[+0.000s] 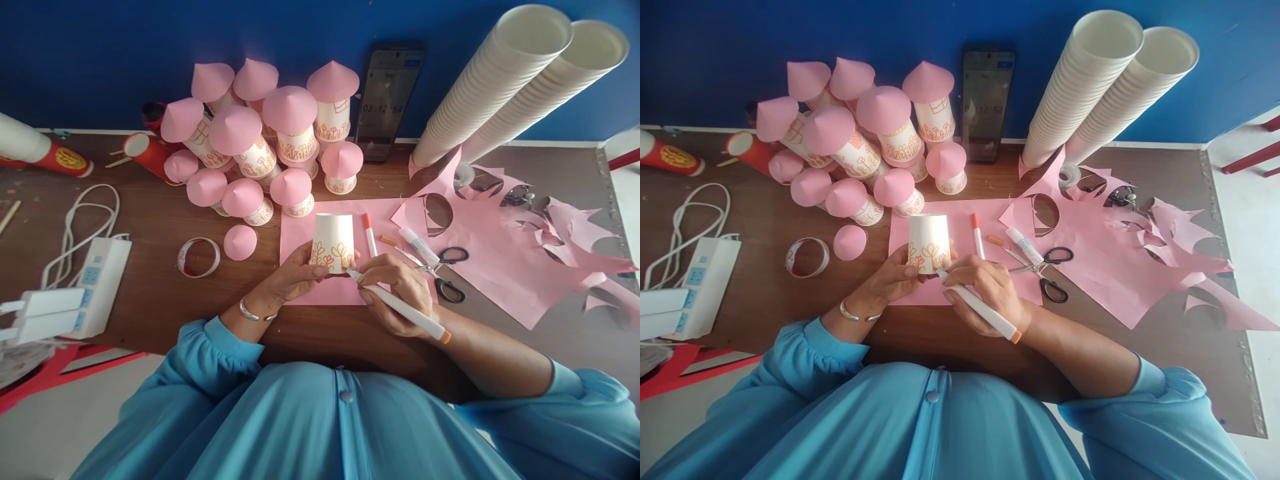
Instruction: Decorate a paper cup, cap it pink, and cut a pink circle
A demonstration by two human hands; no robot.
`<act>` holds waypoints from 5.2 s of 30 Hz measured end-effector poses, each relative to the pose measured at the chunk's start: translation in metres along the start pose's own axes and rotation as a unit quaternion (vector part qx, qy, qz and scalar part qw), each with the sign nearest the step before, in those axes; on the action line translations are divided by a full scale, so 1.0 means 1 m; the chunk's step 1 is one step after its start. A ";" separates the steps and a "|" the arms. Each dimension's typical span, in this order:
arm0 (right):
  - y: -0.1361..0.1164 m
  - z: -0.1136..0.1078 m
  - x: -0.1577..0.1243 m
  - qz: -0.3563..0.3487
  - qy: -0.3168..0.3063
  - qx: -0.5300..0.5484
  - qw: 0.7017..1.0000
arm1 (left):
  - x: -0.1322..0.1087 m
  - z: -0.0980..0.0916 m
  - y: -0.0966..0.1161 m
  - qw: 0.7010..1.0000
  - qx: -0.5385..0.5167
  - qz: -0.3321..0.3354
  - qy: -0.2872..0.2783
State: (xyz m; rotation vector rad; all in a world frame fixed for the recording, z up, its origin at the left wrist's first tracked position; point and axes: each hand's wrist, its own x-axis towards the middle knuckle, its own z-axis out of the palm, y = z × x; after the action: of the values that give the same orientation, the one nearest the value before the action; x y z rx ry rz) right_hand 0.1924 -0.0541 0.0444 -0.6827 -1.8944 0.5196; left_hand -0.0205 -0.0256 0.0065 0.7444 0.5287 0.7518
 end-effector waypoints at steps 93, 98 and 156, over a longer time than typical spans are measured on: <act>-0.002 0.002 -0.006 0.006 -0.021 0.022 1.000 | -0.001 -0.001 -0.001 0.999 -0.001 0.006 0.032; -0.002 0.003 -0.006 0.004 -0.016 0.004 1.000 | -0.001 -0.002 -0.002 1.000 0.016 0.012 0.023; 0.000 0.004 -0.004 -0.013 -0.013 -0.001 1.000 | -0.002 0.001 -0.001 1.000 -0.014 -0.022 0.006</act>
State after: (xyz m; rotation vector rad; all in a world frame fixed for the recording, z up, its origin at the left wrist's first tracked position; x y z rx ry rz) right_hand 0.1902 -0.0566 0.0405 -0.6538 -1.9250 0.5119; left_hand -0.0208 -0.0283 0.0074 0.7008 0.5439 0.7217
